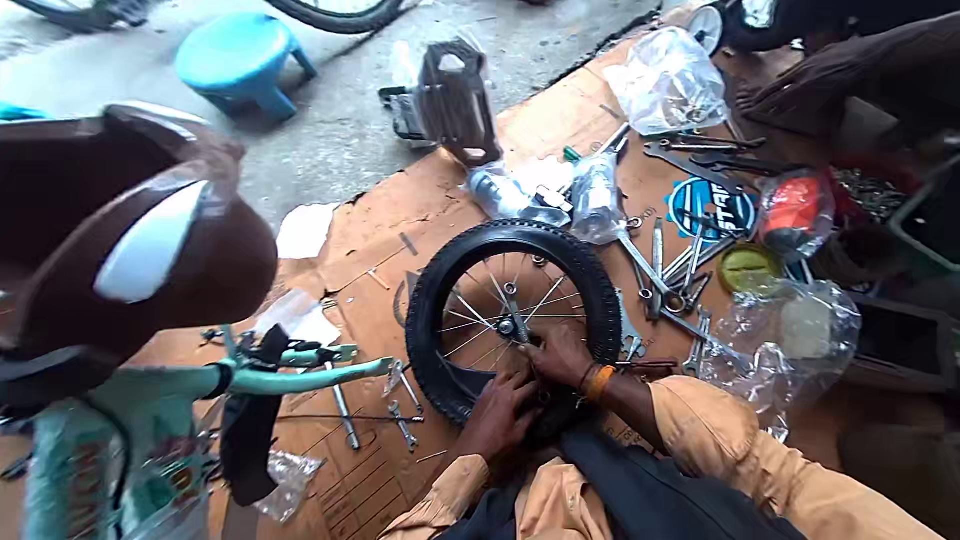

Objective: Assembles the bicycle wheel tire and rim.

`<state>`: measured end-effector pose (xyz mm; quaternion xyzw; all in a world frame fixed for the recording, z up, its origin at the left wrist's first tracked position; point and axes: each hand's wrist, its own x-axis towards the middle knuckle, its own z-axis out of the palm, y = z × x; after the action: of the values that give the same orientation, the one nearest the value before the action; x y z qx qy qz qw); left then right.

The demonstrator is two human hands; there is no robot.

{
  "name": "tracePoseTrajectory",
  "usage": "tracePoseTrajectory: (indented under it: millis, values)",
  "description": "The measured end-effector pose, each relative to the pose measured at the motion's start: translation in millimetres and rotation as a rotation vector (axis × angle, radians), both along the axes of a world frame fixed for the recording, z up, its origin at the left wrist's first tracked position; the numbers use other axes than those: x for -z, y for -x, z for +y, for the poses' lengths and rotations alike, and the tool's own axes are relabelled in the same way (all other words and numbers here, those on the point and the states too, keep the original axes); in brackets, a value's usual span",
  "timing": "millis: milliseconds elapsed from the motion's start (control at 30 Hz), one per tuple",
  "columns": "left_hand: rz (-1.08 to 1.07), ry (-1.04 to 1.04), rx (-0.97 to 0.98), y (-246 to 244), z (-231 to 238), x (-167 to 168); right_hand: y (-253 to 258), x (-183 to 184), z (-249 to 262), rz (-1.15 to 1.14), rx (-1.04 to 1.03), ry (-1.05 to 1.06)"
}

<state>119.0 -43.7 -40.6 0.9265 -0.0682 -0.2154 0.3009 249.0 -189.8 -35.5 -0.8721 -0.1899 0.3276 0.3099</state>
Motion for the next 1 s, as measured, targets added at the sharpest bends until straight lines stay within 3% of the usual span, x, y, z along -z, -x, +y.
tracePoseTrajectory:
  millis: [133, 267, 367, 433, 500, 567, 667, 767, 867, 1000]
  values:
    - [-0.151, 0.147, -0.163, 14, 9, 2, -13, -14, -24, 0.138, 0.22, -0.277]
    - [-0.347, -0.036, -0.394, 54, 53, 4, -67, -55, -81, 0.244, 0.525, -0.543]
    - [-0.256, -0.203, -0.333, 78, 86, 15, -132, -69, -132, 0.106, 0.857, -0.463]
    - [-0.128, -0.257, -0.243, 81, 91, 14, -157, -92, -151, -0.075, 0.924, -0.292]
    - [-0.064, -0.296, -0.2, 76, 88, 11, -161, -99, -156, -0.277, 0.828, -0.266]
    - [-0.076, -0.323, -0.176, 67, 86, 6, -137, -90, -141, -0.452, 0.57, -0.344]
    - [-0.103, -0.389, -0.14, 52, 83, 1, -46, -85, -78, -0.428, 0.048, -0.445]
    - [-0.127, -0.397, -0.123, 47, 78, -8, 25, -60, -27, -0.411, -0.464, -0.298]
    - [-0.11, -0.372, -0.139, 52, 62, -15, 41, -40, -6, -0.458, -0.597, -0.087]
    - [-0.021, -0.203, -0.138, 51, 49, -21, 30, -44, -20, -0.474, -0.698, 0.075]
